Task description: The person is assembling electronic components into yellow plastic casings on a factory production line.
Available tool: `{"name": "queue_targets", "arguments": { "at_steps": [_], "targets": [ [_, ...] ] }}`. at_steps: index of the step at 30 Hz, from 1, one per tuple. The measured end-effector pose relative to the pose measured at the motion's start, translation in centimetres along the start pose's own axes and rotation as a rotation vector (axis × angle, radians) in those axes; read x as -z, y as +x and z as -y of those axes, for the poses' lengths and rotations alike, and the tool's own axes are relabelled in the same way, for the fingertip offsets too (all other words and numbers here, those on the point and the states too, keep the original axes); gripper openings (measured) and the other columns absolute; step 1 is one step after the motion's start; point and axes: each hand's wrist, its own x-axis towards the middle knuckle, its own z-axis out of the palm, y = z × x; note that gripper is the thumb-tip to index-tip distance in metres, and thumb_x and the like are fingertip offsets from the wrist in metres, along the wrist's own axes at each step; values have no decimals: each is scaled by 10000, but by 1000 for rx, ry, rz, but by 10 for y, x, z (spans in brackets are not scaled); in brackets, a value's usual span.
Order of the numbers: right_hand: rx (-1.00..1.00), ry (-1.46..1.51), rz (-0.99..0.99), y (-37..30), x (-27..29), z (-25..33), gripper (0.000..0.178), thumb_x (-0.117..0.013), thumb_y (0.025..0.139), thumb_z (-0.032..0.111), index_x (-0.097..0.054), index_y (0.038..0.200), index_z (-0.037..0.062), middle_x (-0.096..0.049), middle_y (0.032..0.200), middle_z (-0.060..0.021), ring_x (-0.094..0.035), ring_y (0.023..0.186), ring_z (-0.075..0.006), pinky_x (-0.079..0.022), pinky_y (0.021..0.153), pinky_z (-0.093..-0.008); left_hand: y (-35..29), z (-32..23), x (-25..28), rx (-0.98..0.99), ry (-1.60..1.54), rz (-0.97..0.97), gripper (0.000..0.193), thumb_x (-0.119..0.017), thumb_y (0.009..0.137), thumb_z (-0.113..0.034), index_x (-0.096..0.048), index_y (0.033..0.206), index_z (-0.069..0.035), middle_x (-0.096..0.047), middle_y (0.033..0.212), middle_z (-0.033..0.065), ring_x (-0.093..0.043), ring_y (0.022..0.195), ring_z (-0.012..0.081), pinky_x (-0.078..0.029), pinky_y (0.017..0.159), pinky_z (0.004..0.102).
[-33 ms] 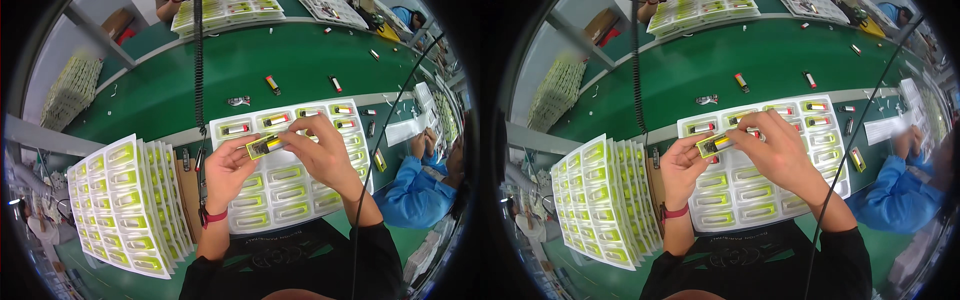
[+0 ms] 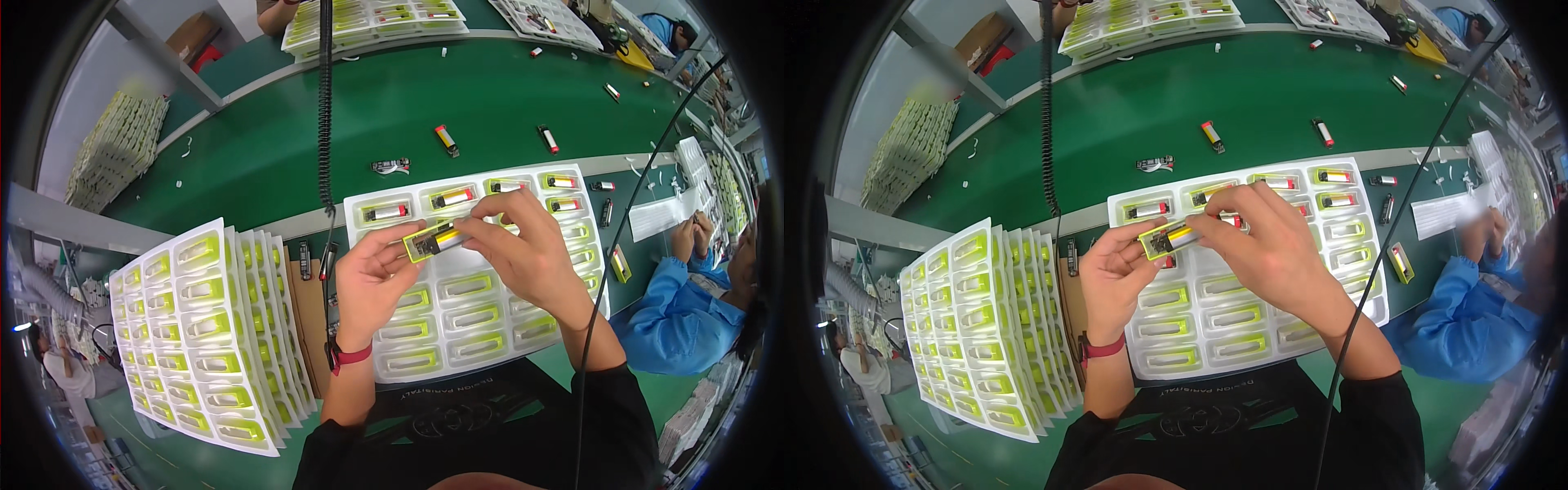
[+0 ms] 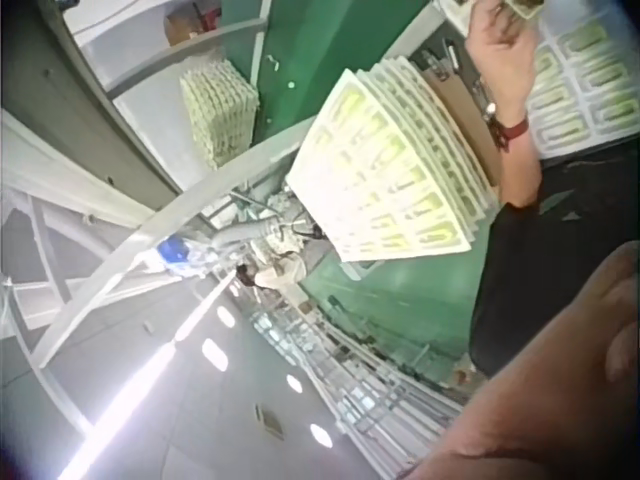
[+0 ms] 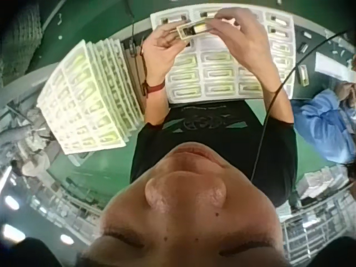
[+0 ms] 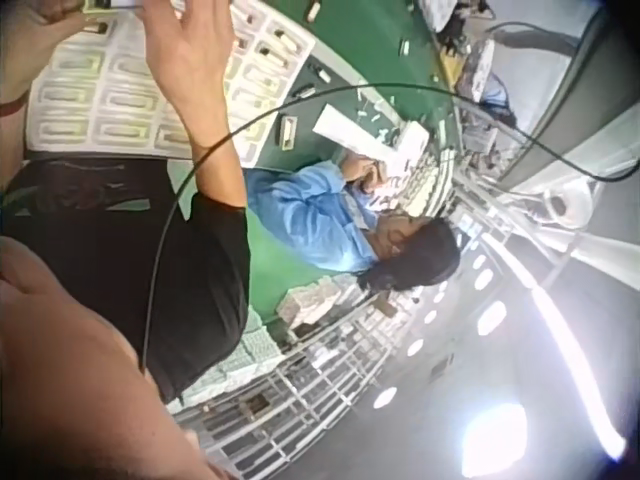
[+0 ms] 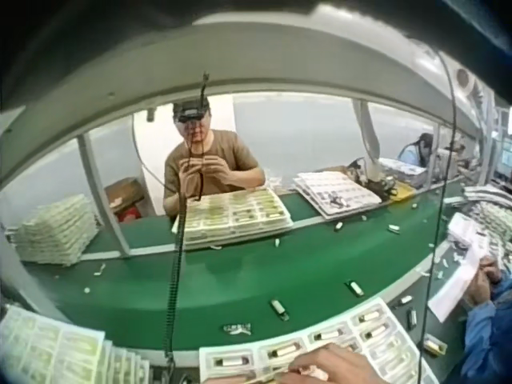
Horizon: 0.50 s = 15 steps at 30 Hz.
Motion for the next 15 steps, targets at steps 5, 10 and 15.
{"name": "queue_targets", "arguments": {
  "at_steps": [5, 10, 15],
  "targets": [
    [-81, 70, 64, 4, -7, 9, 268, -740, 709, 23, -702, 973, 46, -562, 911, -58, -569, 763, -204, -476, 608, -304, -4, 3, 9, -26, 26, -6, 408, -573, 808, 189, -530, 1203, 96, -580, 1261, 227, -605, 1148, 268, -540, 929, 334],
    [-153, 111, 112, 4, -12, 11, 291, -704, 729, -32, -697, 1017, 11, -560, 927, -88, -582, 782, -217, -493, 621, -311, -1, 0, 7, 7, 75, 6, 409, -545, 805, 199, -536, 1199, 90, -572, 1276, 223, -608, 1145, 270, -540, 937, 344],
    [-112, 104, 15, 4, -23, 17, 324, -698, 737, -52, -689, 1059, -9, -573, 976, -99, -603, 820, -225, -513, 660, -321, -3, 7, 8, -52, -1, -36, 383, -566, 819, 175, -547, 1188, 75, -563, 1299, 216, -590, 1176, 269, -511, 975, 346]
  ]
}}
